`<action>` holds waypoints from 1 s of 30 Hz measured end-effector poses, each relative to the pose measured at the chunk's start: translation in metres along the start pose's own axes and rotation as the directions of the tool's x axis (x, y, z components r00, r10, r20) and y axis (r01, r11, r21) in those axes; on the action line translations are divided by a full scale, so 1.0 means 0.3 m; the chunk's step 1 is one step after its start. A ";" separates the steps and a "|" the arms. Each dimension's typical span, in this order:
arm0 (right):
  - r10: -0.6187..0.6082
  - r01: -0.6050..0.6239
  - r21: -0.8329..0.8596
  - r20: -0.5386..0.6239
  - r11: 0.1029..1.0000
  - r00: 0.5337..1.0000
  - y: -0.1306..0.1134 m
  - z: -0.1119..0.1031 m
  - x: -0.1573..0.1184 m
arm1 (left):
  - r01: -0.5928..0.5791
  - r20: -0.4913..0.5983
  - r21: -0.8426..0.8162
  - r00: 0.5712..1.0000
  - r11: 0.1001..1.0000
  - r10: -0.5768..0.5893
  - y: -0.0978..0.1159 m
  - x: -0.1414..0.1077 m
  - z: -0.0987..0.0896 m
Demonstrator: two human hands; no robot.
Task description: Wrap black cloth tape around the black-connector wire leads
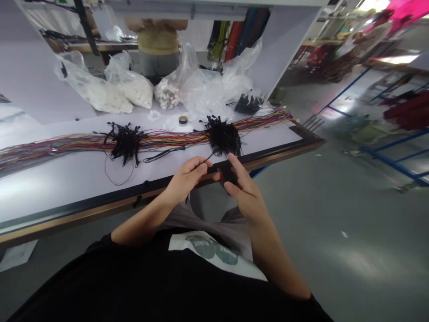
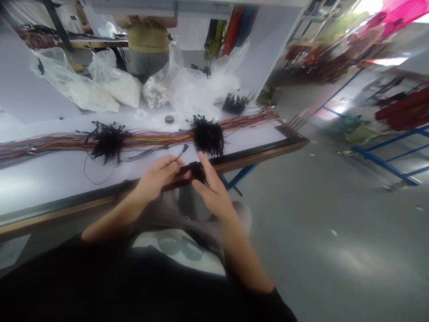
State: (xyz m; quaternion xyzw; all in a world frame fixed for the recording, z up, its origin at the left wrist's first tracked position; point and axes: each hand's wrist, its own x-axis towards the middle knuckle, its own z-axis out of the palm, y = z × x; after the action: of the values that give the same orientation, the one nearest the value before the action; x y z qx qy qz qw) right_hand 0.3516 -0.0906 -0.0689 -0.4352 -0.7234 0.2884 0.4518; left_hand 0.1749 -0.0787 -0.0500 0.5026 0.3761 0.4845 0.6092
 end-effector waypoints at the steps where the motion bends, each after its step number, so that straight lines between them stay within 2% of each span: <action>1: -0.020 0.022 -0.046 0.035 0.999 0.999 -0.006 0.001 -0.003 | -0.042 -0.024 0.056 0.999 0.998 0.043 0.006 -0.007 0.004; 4: -0.112 0.134 -0.229 0.105 0.964 0.988 -0.018 0.008 -0.004 | -0.160 -0.014 0.262 0.985 0.952 0.169 0.021 -0.023 0.016; 7: -0.195 0.228 -0.409 0.121 0.884 0.973 -0.031 0.017 0.004 | -0.224 -0.019 0.392 0.968 0.892 0.251 0.018 -0.027 0.026; 11: -0.236 0.269 -0.518 0.131 0.812 0.963 -0.050 0.019 0.002 | -0.192 -0.016 0.401 0.976 0.896 0.217 -0.002 -0.015 0.022; 15: -0.203 0.238 -0.559 0.126 0.794 0.971 -0.068 0.015 -0.012 | -0.161 0.004 0.400 0.985 0.902 0.174 -0.006 -0.013 0.015; 19: -0.090 0.095 -0.641 0.040 0.761 0.995 -0.077 0.022 -0.005 | -0.097 -0.014 0.403 0.994 0.910 0.113 -0.002 -0.024 0.030; 22: -0.007 -0.023 -0.554 -0.052 0.832 0.999 -0.060 0.020 0.011 | -0.068 -0.026 0.361 0.996 0.930 0.083 -0.005 -0.027 0.040; 26: 0.183 -0.215 -0.146 -0.209 0.966 0.961 -0.037 0.011 0.015 | -0.075 -0.042 0.166 0.996 0.983 0.083 -0.021 -0.024 0.040; 28: 0.250 -0.242 0.060 -0.233 0.968 0.940 -0.040 0.017 0.009 | -0.057 -0.038 0.088 0.997 0.995 0.061 -0.032 -0.021 0.039; 30: 0.275 -0.243 0.166 -0.207 0.956 0.939 -0.053 0.031 0.001 | -0.061 -0.050 0.066 0.997 0.996 0.065 -0.040 -0.016 0.040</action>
State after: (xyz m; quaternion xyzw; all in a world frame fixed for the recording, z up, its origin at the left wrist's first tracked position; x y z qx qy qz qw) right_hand 0.3372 -0.0977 -0.0599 -0.5245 -0.5814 0.3431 0.5188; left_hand 0.1875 -0.0867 -0.0595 0.5206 0.3912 0.5042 0.5672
